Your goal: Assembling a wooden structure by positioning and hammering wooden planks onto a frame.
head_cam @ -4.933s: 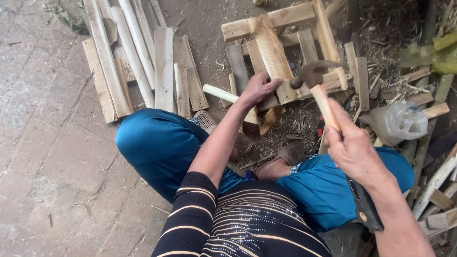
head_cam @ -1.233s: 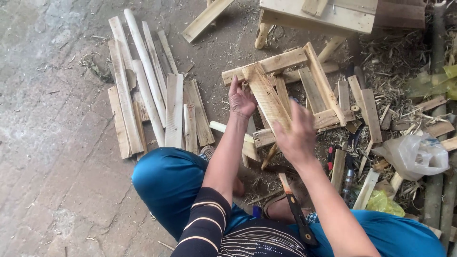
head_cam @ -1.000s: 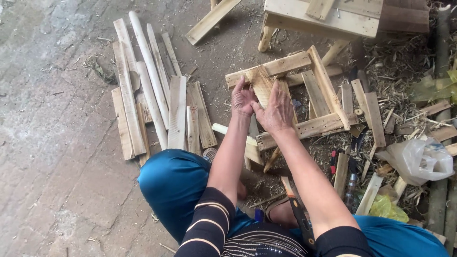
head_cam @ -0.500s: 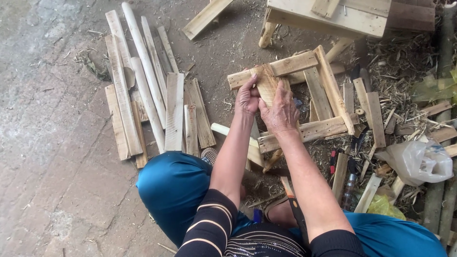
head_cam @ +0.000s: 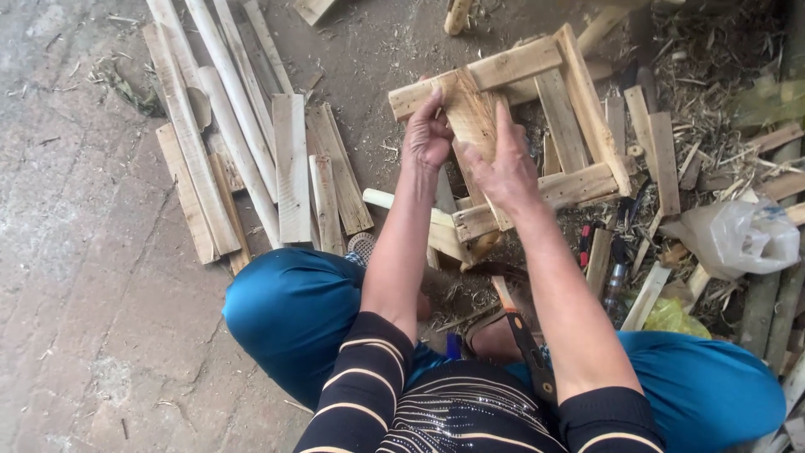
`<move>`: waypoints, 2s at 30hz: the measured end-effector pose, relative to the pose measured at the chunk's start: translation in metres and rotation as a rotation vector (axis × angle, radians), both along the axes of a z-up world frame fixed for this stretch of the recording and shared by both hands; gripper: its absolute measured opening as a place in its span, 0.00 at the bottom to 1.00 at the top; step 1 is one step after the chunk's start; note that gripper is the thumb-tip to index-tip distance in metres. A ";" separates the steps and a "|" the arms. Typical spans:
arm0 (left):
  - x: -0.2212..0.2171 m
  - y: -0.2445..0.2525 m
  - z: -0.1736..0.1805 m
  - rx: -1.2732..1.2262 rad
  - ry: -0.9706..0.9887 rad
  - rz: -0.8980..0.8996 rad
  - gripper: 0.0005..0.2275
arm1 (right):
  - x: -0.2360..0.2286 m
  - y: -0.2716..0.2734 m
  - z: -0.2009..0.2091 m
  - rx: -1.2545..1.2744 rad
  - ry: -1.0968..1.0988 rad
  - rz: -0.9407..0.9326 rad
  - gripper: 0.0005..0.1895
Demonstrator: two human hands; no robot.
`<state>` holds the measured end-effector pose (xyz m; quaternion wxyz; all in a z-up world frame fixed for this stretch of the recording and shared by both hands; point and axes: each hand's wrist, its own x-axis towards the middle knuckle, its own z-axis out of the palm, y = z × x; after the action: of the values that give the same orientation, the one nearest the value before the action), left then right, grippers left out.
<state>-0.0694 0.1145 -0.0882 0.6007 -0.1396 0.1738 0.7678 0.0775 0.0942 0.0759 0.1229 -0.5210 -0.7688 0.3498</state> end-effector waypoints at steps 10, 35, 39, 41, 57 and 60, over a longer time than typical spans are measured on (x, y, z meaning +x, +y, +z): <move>0.009 -0.008 -0.027 0.012 0.054 0.081 0.16 | 0.127 -0.051 -0.026 0.672 0.455 -0.487 0.08; -0.021 0.000 0.092 -0.767 1.897 0.025 0.13 | 0.018 0.069 -0.055 -0.298 0.427 -0.418 0.54; 0.034 -0.024 0.117 -0.794 1.336 -0.101 0.16 | 0.026 0.105 -0.057 -0.800 0.845 -0.451 0.59; 0.042 -0.023 0.106 -0.848 1.313 -0.037 0.16 | 0.021 0.124 -0.082 -0.866 0.863 -0.459 0.59; 0.042 -0.001 0.067 -0.570 0.883 0.212 0.03 | 0.015 0.156 -0.164 -0.789 1.051 -0.564 0.21; 0.040 0.002 0.060 -0.549 0.842 0.206 0.04 | 0.018 0.162 -0.181 -0.764 1.046 -0.597 0.20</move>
<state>-0.0299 0.1161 -0.0278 0.3412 0.0127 0.5811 0.7388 0.0956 0.2561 -0.1048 0.3751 -0.4800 -0.2574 0.7501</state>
